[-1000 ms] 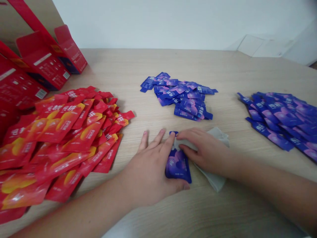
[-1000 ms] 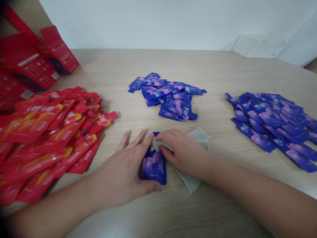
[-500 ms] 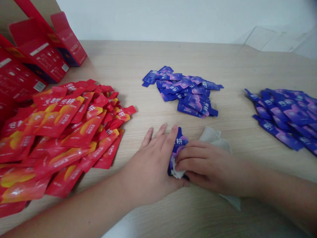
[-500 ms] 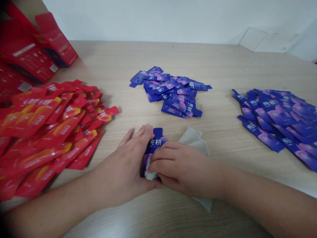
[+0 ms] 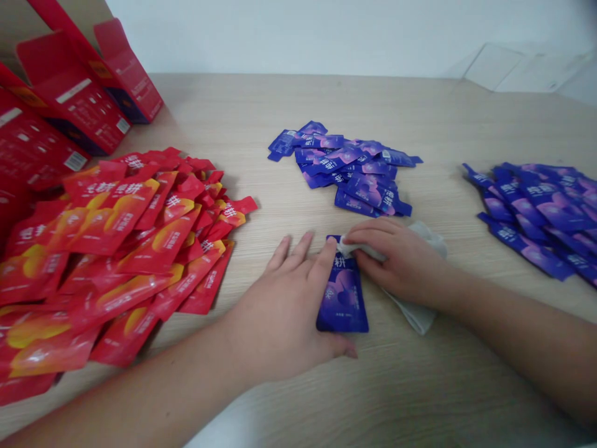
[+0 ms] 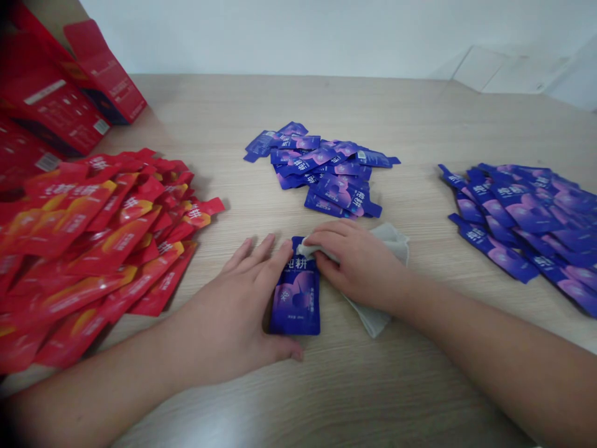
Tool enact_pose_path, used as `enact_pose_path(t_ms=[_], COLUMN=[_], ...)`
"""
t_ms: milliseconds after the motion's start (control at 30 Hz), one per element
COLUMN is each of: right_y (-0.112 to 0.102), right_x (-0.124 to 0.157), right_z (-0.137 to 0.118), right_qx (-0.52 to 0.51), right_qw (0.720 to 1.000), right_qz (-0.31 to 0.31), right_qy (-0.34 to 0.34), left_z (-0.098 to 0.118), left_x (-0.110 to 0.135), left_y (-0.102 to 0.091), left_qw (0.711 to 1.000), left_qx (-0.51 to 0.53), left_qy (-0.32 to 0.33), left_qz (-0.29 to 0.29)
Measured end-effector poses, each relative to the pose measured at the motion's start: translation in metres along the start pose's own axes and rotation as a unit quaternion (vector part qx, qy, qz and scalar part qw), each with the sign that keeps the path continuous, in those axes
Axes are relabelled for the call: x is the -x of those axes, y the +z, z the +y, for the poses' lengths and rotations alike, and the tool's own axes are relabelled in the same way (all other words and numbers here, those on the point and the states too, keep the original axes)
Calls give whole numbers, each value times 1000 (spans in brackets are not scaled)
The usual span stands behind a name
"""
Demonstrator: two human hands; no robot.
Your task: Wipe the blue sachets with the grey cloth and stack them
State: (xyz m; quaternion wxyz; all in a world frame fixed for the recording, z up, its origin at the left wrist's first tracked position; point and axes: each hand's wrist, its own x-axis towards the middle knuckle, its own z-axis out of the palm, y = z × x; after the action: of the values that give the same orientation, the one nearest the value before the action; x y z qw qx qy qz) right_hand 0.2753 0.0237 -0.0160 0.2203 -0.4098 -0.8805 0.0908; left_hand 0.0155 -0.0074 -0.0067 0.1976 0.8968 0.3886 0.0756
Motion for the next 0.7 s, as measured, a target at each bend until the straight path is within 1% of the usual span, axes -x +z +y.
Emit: enact_pose_path(t_ms=[67,100,167,233,267,333,433,600,700], right_y=[-4,-7,-11,-13,-13,-11,-7,1,0], right_x=[3,5,8,10,10,9,3,-4,-2], right_z=[-11,-19,-36,-50,-54,-55,-41,-8,-4], right_qx=[-22,-44,-103,-155,-169,-168,-116,-57,-34], right_qw=[1000,999,992,980,974,972,984,997,999], right_qz=[12,4,-37,-94,-119,-139,-117,-50,5], right_qy=[-8,-20,-55,-83,-90,-89,-61,-16,11], left_z=[0,-1,-1,-1,-2,-2,-3,-4,-2], left_x=[0,0,0,-1,-1,-1,-1,0,-1], left_y=[-1,0,1,2,3,4,4,3,2], left_qw=[1000,1000,1000,1000,1000,1000,1000,999,1000], left_qx=[-5,-5,0,8,12,17,24,24,12], left_qy=[4,2,-3,0,4,9,14,15,9], left_qz=[-8,-8,-5,-1,1,5,9,16,16])
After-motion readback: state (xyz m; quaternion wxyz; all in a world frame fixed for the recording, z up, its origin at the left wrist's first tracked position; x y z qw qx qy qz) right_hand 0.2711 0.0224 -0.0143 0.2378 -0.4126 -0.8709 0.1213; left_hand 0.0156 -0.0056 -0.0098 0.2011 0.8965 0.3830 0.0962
